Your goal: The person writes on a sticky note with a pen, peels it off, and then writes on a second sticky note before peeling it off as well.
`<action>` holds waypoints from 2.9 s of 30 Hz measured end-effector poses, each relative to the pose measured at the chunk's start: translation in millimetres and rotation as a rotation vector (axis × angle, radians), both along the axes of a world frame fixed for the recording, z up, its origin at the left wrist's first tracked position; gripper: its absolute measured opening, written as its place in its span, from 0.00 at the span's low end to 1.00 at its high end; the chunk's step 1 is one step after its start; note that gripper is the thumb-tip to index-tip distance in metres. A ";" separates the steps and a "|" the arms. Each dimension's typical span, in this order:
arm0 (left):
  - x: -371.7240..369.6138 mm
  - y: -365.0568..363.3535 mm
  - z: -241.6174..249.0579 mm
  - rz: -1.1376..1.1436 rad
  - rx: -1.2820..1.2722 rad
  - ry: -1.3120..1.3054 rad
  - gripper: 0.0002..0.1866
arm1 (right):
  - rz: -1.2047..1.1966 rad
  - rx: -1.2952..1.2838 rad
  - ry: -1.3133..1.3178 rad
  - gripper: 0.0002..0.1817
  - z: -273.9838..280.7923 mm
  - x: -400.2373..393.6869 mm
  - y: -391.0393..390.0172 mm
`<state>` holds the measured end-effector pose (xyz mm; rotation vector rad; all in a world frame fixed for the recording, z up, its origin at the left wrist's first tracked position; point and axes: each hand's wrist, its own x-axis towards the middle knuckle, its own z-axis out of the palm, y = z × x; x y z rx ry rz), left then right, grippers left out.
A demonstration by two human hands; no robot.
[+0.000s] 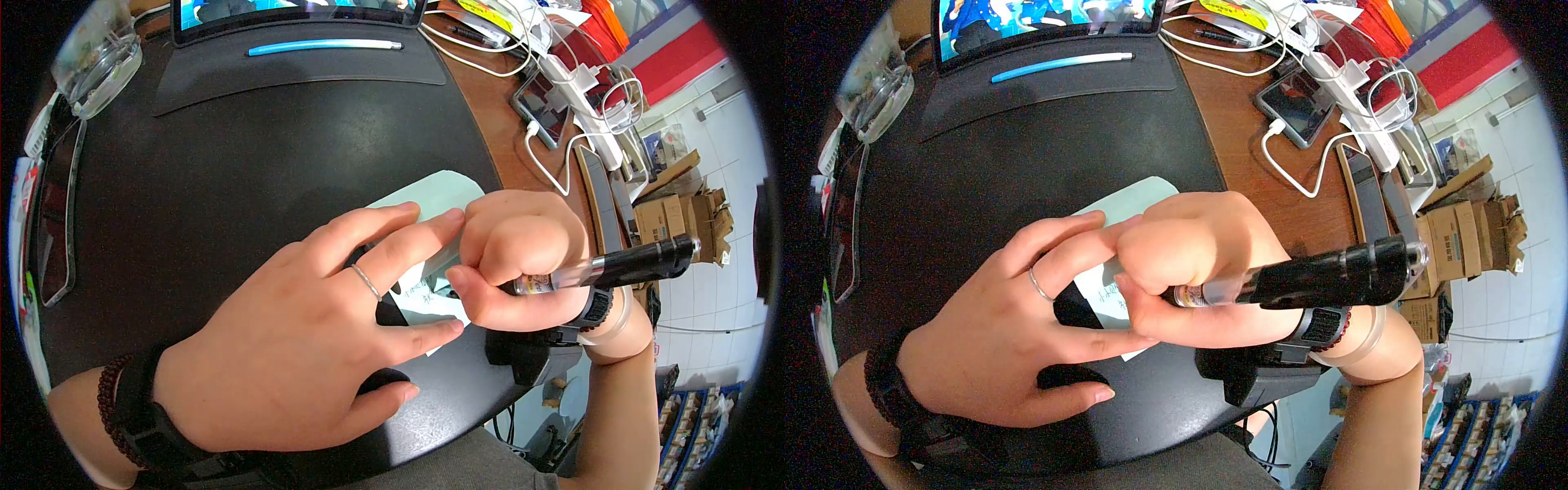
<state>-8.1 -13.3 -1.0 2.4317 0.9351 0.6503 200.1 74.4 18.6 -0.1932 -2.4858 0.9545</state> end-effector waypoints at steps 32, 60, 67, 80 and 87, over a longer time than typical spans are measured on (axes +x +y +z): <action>0.7 0.3 1.7 -0.012 0.061 0.030 0.22 | 0.004 0.006 -0.020 0.10 0.5 3.1 2.6; 1.1 -1.5 6.2 0.004 0.022 0.086 0.23 | -0.105 0.083 0.044 0.17 -3.3 4.5 0.8; 1.1 -1.5 6.9 0.000 0.017 0.094 0.23 | -0.064 0.049 0.011 0.17 -0.6 6.0 2.3; 1.1 -1.5 7.5 0.006 0.021 0.092 0.23 | -0.086 0.071 0.093 0.18 -6.4 4.4 3.8; 2.3 -1.5 9.0 0.013 0.004 0.089 0.24 | -0.057 0.069 0.058 0.18 -4.4 7.9 4.8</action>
